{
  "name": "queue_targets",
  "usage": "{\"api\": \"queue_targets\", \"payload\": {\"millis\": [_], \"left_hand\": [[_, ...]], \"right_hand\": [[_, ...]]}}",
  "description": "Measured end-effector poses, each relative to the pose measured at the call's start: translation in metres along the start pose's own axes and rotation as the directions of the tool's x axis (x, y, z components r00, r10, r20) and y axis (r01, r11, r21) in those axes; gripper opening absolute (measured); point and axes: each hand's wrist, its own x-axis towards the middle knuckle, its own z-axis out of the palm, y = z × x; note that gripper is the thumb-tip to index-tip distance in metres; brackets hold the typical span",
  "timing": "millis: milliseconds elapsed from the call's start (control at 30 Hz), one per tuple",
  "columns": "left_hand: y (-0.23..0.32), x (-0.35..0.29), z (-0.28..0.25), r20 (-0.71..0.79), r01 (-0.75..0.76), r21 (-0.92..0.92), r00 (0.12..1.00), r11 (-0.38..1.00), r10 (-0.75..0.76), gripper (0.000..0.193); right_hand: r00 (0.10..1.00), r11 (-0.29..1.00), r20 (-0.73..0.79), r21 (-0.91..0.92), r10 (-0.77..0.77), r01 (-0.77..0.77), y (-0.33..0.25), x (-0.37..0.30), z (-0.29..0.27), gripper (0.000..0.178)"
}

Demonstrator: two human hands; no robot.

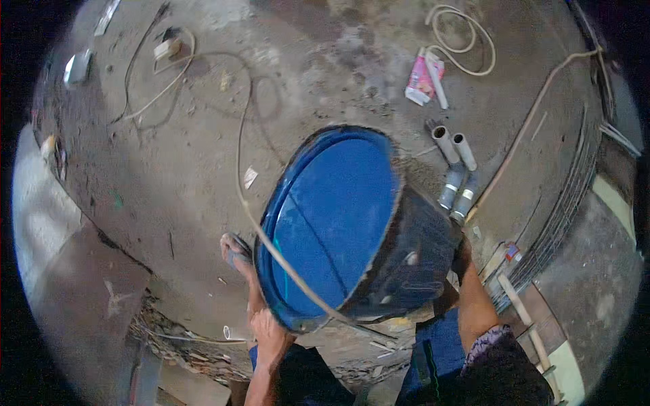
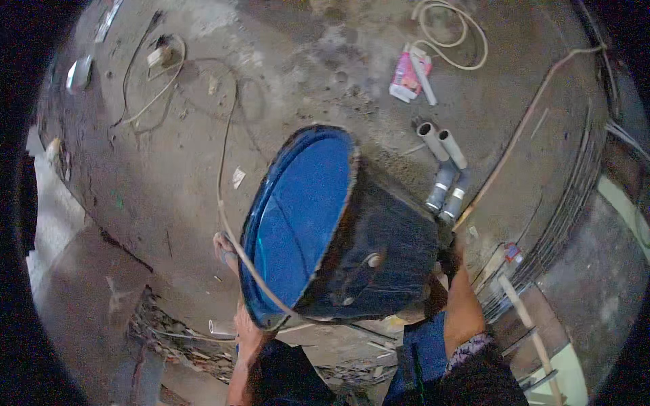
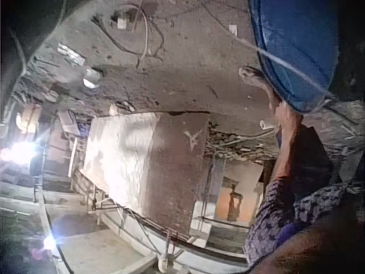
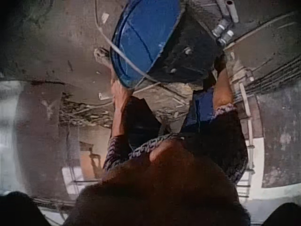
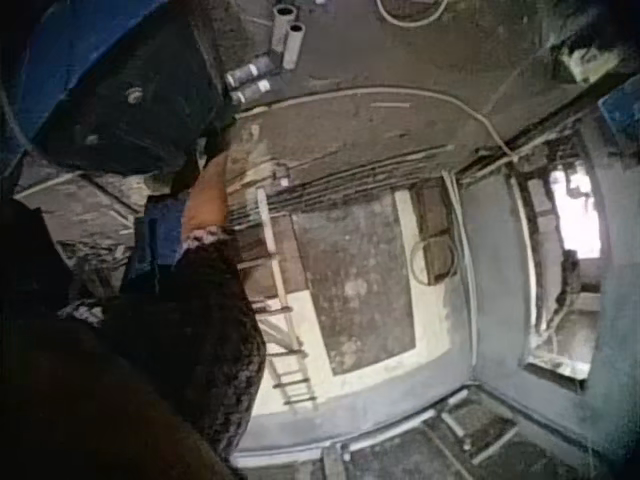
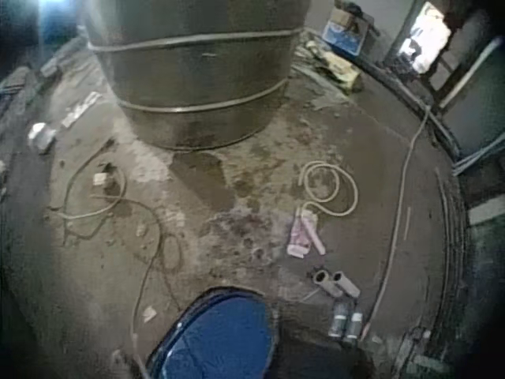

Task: The recorder is inspecting and manipulating an old water pump assembly in a construction area.

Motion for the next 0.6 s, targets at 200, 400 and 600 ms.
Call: {"api": "queue_targets", "payload": {"millis": [200, 400, 600], "left_hand": [[-0.011, -0.026, 0.016, -0.130, 0.025, -0.010, 0.991, 1.000, -0.026, 0.044], [-0.018, -0.033, 0.015, 0.153, 0.329, 0.024, 0.932, 0.944, -0.329, 0.073], [0.005, -0.037, 0.009, 0.075, 0.217, -0.011, 0.974, 0.976, -0.215, 0.057]], "right_hand": [[1.000, 1.000, -0.022, -0.019, 0.022, -0.023, 0.000, -0.005, -0.004, 0.044], [0.999, 0.994, -0.047, 0.110, 0.020, -0.015, -0.012, -0.028, 0.032, 0.041], [0.976, 0.990, -0.168, -0.035, -0.140, 0.136, -0.019, -0.024, 0.043, 0.040]]}}
